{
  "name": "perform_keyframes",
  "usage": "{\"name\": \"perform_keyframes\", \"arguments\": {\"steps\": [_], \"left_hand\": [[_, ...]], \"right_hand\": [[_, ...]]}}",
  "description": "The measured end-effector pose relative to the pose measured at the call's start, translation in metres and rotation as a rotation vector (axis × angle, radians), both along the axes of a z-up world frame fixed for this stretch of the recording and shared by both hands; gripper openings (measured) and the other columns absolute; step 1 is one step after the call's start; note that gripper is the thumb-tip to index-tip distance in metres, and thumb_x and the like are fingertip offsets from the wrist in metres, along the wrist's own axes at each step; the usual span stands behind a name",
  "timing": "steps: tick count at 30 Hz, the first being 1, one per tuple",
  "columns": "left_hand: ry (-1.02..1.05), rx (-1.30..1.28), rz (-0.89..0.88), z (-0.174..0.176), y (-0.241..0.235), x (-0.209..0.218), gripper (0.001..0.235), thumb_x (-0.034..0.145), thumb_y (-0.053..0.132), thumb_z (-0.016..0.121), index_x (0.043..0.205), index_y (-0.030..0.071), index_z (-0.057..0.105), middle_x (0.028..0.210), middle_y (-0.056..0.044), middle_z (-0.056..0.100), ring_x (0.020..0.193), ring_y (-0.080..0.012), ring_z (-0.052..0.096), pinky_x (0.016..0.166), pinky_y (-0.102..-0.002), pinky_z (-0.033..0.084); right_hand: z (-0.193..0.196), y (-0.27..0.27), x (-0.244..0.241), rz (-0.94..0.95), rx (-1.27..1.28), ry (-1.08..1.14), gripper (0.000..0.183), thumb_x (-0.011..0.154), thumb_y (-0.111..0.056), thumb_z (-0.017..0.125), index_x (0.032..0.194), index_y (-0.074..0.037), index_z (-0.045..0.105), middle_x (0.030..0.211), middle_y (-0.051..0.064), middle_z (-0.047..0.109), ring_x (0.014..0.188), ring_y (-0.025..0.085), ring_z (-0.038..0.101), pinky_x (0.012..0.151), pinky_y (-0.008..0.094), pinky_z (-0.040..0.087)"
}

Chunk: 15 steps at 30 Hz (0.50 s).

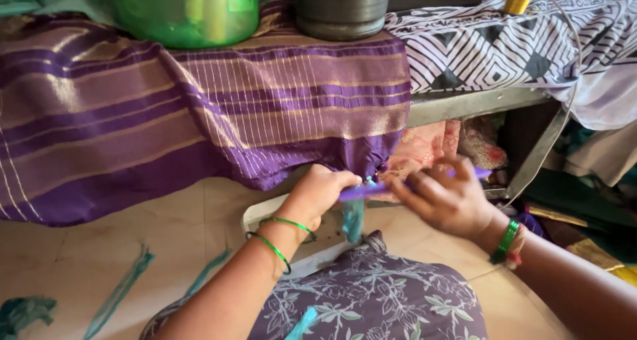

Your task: The person sits on the floor making silk thread tassels and attaching them to the edge of a purple sari. They fold teal and purple thread strands, tie each bundle with thread using a needle, trim the ends with scissors, comb the strands, and secure the finished tassels along the fabric border.

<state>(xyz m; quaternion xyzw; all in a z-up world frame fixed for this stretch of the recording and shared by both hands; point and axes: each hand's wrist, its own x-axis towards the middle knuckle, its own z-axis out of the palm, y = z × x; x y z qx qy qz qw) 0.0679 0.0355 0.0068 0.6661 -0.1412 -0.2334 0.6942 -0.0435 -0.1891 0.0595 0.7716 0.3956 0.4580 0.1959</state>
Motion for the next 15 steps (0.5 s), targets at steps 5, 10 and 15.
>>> {"name": "perform_keyframes", "arguments": {"steps": [5, 10, 15], "left_hand": [[-0.05, -0.041, 0.029, 0.013, 0.006, -0.01, 0.024, 0.084, 0.015, 0.069, 0.082, -0.007, 0.079, 0.077, -0.014, 0.078, 0.067, -0.0167, 0.072, 0.071, -0.028, 0.055], [0.043, -0.092, 0.048, -0.016, -0.002, -0.014, 0.029, 0.089, 0.02, 0.065, 0.081, -0.007, 0.074, 0.075, -0.013, 0.076, 0.064, -0.0197, 0.07, 0.065, -0.034, 0.055], [-0.262, -0.201, 0.149, -0.051, -0.016, -0.04, 0.036, 0.103, 0.029, 0.055, 0.096, -0.001, 0.072, 0.086, -0.006, 0.079, 0.076, -0.0106, 0.071, 0.073, -0.026, 0.057]], "right_hand": [[-0.008, 0.005, -0.01, 0.03, -0.055, 0.111, 0.046, 0.078, -0.02, 0.066, 0.123, -0.013, 0.07, 0.098, 0.004, 0.064, 0.089, 0.02, 0.064, 0.083, 0.043, 0.051], [-0.091, -0.014, -0.029, 0.168, -0.002, 0.307, 0.035, 0.092, -0.024, 0.073, 0.126, -0.016, 0.07, 0.103, 0.0, 0.062, 0.097, 0.02, 0.063, 0.083, 0.041, 0.049], [-0.128, 0.033, -0.051, 0.289, 0.126, 0.597, 0.044, 0.085, -0.026, 0.074, 0.128, -0.022, 0.066, 0.114, -0.003, 0.066, 0.112, 0.017, 0.067, 0.096, 0.039, 0.053]]}}
